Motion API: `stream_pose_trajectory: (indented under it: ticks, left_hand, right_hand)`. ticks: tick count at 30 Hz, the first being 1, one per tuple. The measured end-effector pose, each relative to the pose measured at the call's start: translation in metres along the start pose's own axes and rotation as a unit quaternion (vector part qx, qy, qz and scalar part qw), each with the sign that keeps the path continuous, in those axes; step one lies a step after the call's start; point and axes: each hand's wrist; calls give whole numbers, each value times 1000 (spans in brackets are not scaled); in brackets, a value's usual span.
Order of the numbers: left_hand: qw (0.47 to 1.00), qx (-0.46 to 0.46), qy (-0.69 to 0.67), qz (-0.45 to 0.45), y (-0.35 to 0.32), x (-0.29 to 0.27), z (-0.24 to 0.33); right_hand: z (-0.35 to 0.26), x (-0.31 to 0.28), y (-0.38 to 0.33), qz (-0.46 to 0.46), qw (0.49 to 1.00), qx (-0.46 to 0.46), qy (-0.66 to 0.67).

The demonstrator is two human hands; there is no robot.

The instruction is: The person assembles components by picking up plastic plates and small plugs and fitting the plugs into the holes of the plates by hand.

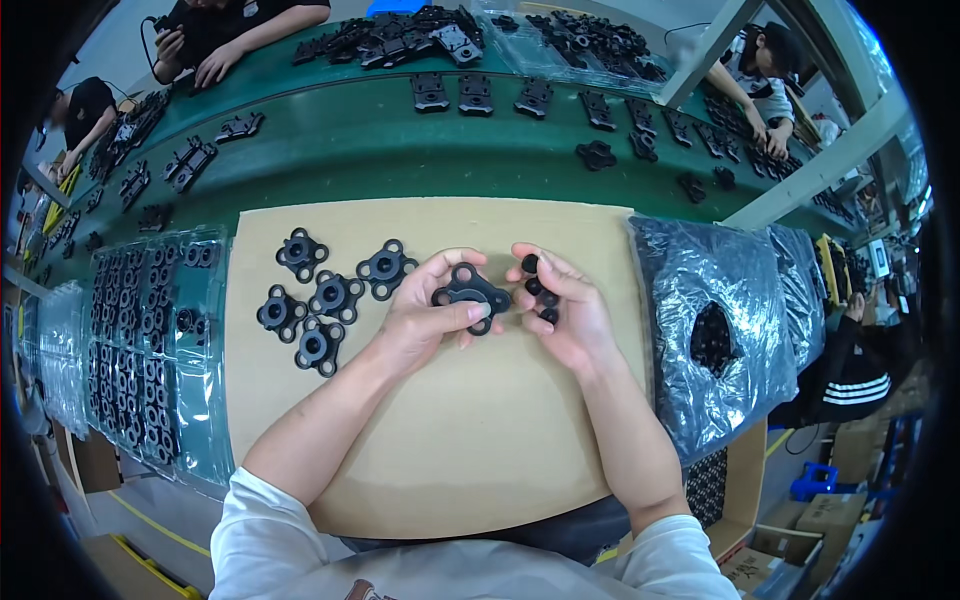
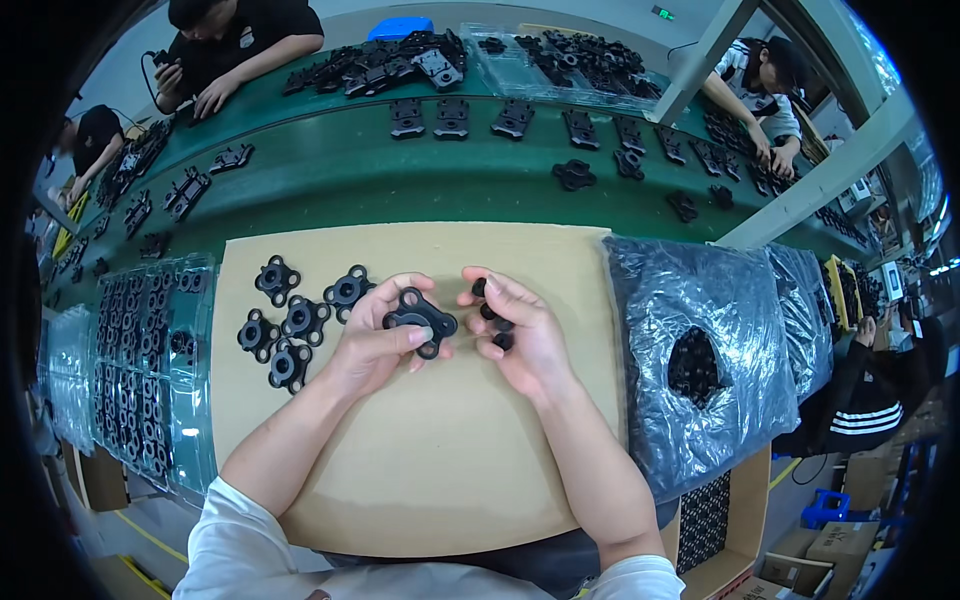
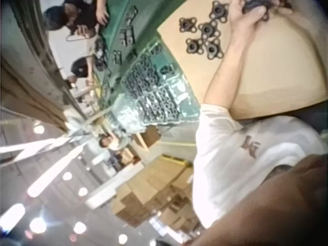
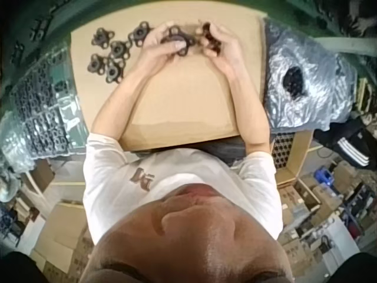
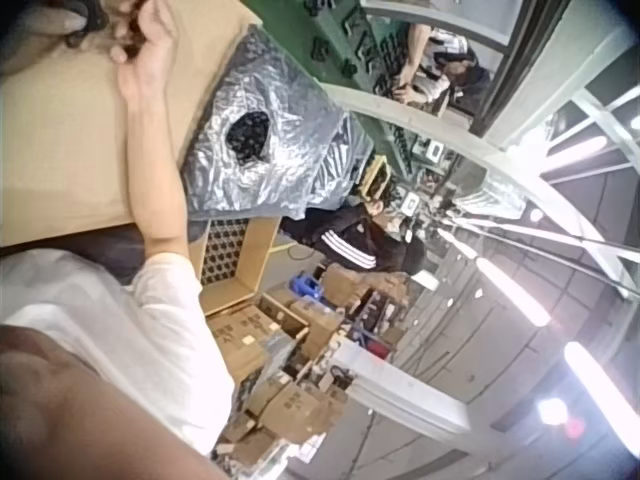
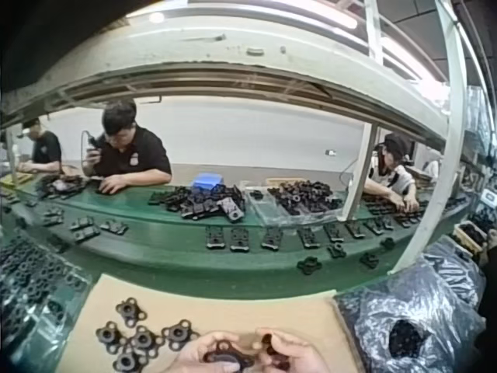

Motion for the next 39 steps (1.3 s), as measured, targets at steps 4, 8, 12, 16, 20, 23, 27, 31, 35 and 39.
stream_pose_trajectory:
  ticks: [4,8,12,16,20,23,27,31,35,39]
  left_hand:
    - [1000,-9,-8,-8,0,-1,-1]
    - [1000,-1,16,17,0,5,-5]
    - [997,24,56,38,-3,7,-7]
    - [998,20,54,27,-1,13,-9]
    - [994,32,64,80,-2,17,-11]
    - [993,29,78,80,-3,20,-8]
    - [993,22,89,79,-3,20,-8]
    - [993,11,82,78,2,21,-9]
    - [993,19,79,84,-2,8,-7]
    - [996,27,48,66,0,5,-11]
  right_hand:
    - [9,-1,-3,-4,1000,-21,-6]
    - [13,-16,-3,-37,999,-13,10]
    - [17,-7,-4,-14,998,-6,-61]
    - [18,-11,-1,35,989,-49,-133]
    - [27,-21,-1,-17,988,-44,-146]
    - [21,-5,-3,-12,963,-132,-235]
    - [15,1,-11,-11,940,-184,-287]
    - [6,-4,-15,-27,979,-91,-181]
    - [8,-9,-3,-27,999,-1,-19]
    - [4,-25,0,3,993,38,109]
Point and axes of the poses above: each hand's wrist, its own y-axis towards the middle knuckle, its own x-axis out of the palm, z = x × y, and after that the axes turned 12 degrees about -y, right-handed
